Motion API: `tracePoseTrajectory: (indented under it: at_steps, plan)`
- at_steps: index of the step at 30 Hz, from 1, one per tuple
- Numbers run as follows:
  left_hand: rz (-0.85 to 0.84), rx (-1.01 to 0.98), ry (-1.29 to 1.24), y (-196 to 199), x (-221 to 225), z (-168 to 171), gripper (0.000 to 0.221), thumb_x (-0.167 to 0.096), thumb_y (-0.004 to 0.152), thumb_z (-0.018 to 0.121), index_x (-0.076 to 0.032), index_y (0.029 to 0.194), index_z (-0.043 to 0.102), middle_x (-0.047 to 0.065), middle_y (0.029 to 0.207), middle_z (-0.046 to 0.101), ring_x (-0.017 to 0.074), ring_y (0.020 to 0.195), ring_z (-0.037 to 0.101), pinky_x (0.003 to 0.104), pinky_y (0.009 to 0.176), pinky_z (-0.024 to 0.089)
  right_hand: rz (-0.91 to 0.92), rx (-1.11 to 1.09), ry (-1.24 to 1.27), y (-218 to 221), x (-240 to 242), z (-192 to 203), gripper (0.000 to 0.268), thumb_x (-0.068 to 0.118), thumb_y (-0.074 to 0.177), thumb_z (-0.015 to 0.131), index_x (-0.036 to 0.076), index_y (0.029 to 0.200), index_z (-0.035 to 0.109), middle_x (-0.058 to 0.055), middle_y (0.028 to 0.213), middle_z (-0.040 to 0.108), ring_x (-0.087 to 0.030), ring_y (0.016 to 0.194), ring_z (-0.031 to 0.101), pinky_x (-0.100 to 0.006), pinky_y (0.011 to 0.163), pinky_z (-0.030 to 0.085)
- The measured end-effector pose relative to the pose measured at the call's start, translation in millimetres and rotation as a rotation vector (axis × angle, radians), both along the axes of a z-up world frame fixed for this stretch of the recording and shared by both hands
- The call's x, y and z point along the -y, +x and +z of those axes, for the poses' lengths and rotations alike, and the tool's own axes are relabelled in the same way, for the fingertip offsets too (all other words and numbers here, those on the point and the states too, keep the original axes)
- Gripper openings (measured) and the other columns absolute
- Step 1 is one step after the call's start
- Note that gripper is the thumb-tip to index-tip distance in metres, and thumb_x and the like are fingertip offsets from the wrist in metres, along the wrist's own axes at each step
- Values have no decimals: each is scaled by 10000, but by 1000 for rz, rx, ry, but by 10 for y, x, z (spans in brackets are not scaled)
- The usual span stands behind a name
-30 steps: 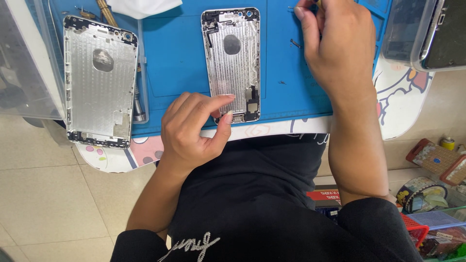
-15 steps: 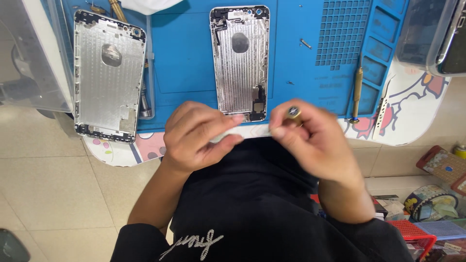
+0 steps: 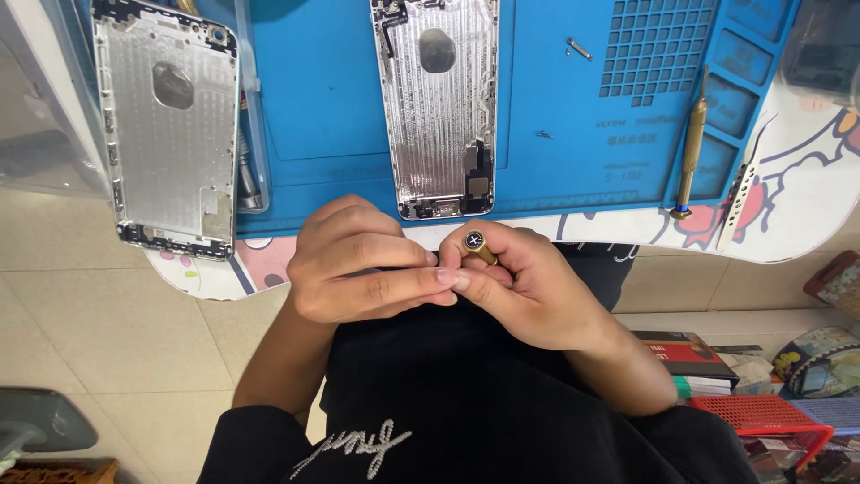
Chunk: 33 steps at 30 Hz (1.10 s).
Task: Disassembling or repairing a smartphone using a screwdriver on a repair mat.
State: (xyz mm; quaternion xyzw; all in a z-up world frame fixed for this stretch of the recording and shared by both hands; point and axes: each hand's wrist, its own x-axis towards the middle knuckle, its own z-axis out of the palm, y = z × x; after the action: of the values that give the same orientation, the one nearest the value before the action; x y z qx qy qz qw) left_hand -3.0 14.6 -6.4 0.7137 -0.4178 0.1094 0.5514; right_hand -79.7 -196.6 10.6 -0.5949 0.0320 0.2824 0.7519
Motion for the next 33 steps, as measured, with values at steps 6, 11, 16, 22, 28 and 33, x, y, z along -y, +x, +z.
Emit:
tracePoseTrajectory:
  at_steps: [6, 11, 16, 22, 28, 33]
  plan:
    - [1, -34, -15, -13, -41, 21, 296, -299, 781, 938, -154, 992, 790, -43, 847, 679, 141, 699, 590, 296, 582, 440, -8, 24, 31, -8, -52, -66, 49, 108, 1049, 660, 63, 1061, 645, 103, 726, 362, -16, 661, 303, -204, 606, 309]
    - [30, -15, -33, -30, -9, 20, 293, -272, 757, 943, -139, 968, 790, -37, 824, 680, 144, 683, 582, 288, 574, 438, -16, 141, -27, 82, -33, 14, 54, 118, 1043, 656, 72, 1061, 634, 99, 696, 386, -14, 626, 309, -211, 574, 297]
    - [48, -26, -10, -18, 23, 48, 299, -283, 743, 935, -143, 961, 787, -29, 823, 683, 147, 693, 594, 279, 582, 443, 11, 224, -115, 117, 46, 69, 54, 104, 1017, 662, 72, 1055, 642, 91, 652, 409, -22, 575, 316, -218, 545, 289]
    - [185, -43, 189, -105, 101, 261, 428, -362, 700, 834, -50, 987, 771, 57, 899, 692, 232, 764, 660, 367, 659, 503, -26, 258, -259, -170, 266, 20, 38, 70, 1003, 654, 68, 1035, 634, 88, 666, 379, -22, 591, 320, -223, 547, 290]
    - [567, -215, 586, -150, 402, 230, 801, -500, 905, 829, -105, 1499, 466, 156, 1405, 467, 310, 1200, 522, 429, 985, 483, -264, 192, -257, -431, 470, -155, 27, 51, 1017, 632, 36, 1037, 621, 79, 791, 479, -13, 694, 385, -199, 622, 331]
    - [626, -214, 656, -62, 623, 244, 1043, -554, 802, 856, -117, 1585, 323, 185, 1527, 380, 351, 1223, 511, 473, 911, 476, -379, 207, -291, -554, 513, -207, 38, 45, 1032, 621, 36, 1066, 609, 53, 906, 566, -15, 760, 441, -179, 688, 358]
